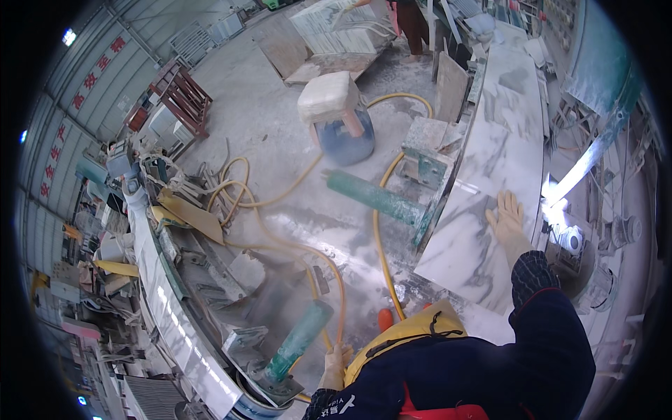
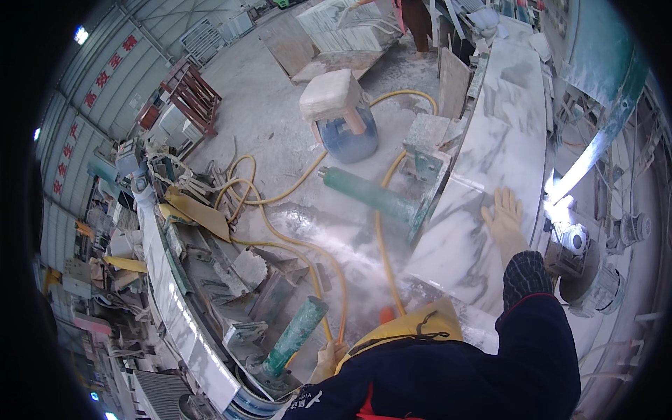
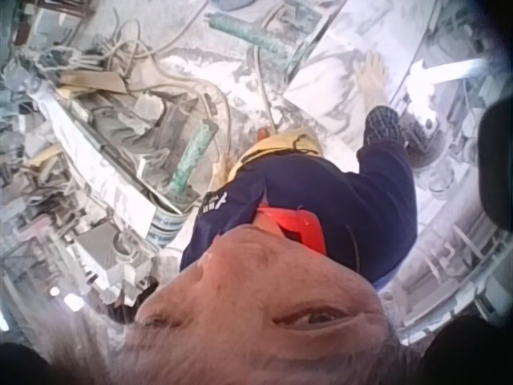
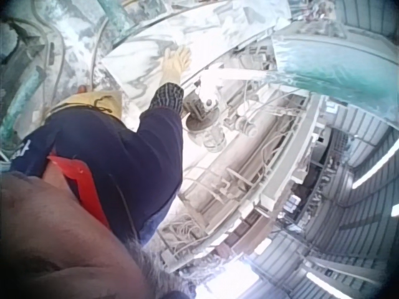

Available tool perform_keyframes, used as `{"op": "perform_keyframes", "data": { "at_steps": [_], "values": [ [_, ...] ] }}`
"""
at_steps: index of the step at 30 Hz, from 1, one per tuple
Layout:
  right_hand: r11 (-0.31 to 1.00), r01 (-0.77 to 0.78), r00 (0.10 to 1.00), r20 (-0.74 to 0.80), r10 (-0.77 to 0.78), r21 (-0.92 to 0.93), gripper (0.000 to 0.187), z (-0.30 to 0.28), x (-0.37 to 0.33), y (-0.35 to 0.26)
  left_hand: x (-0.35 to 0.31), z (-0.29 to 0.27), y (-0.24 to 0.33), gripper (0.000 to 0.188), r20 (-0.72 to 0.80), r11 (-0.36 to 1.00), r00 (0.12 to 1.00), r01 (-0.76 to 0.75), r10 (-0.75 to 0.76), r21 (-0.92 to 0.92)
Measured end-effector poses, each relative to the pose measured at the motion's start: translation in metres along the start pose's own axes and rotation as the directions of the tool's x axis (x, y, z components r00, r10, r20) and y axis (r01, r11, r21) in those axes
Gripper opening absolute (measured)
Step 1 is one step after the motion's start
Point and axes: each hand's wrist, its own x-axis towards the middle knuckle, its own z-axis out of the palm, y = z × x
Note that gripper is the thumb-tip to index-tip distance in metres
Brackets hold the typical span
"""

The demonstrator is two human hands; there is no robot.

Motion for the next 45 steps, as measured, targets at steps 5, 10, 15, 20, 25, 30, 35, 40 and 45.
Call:
{"op": "perform_keyframes", "data": {
  "at_steps": [5, 10, 15, 20, 25, 30, 35, 40, 45],
  "values": [
    [1.000, 0.011, 1.000, -0.026, -0.011, 0.011, 0.079, -0.001, 0.002, 0.002, 0.001, -0.005, -0.004, 0.050, 0.017, 1.000, 1.000, -0.027, 0.027, 0.008],
    [1.000, 0.008, 1.000, -0.025, -0.008, 0.015, 0.079, -0.001, 0.005, 0.002, 0.007, -0.005, -0.005, 0.053, 0.016, 0.998, 0.999, -0.028, 0.028, 0.064],
    [1.000, 0.000, 1.000, -0.022, 0.000, 0.010, 0.079, 0.001, 0.009, 0.005, 0.000, -0.002, 0.000, 0.054, 0.041, 0.994, 0.999, -0.019, 0.015, 0.109],
    [1.000, 0.011, 0.999, -0.036, -0.011, -0.001, 0.081, 0.004, 0.014, 0.007, -0.009, 0.003, 0.004, 0.051, 0.017, 0.992, 1.000, -0.017, 0.015, 0.127],
    [1.000, -0.001, 1.000, -0.013, 0.001, -0.006, 0.082, 0.003, 0.017, 0.008, -0.004, 0.002, 0.001, 0.050, 0.019, 0.993, 1.000, -0.011, 0.009, 0.119],
    [1.000, -0.011, 1.000, 0.002, 0.011, 0.008, 0.081, 0.000, 0.020, 0.007, 0.002, -0.002, -0.003, 0.049, 0.028, 0.996, 0.999, -0.022, 0.019, 0.084],
    [1.000, -0.010, 1.000, -0.004, 0.010, -0.011, 0.081, -0.001, 0.023, 0.008, -0.002, -0.001, 0.002, 0.050, 0.027, 0.994, 0.999, -0.032, 0.030, 0.101],
    [1.000, -0.014, 1.000, -0.021, 0.014, -0.020, 0.081, 0.000, 0.025, 0.009, -0.003, 0.002, 0.009, 0.052, 0.032, 0.992, 0.999, -0.041, 0.037, 0.122],
    [1.000, -0.007, 1.000, -0.021, 0.007, -0.002, 0.081, -0.001, 0.026, 0.011, 0.000, 0.005, 0.012, 0.052, 0.040, 0.985, 0.998, -0.050, 0.044, 0.163]
  ]
}}
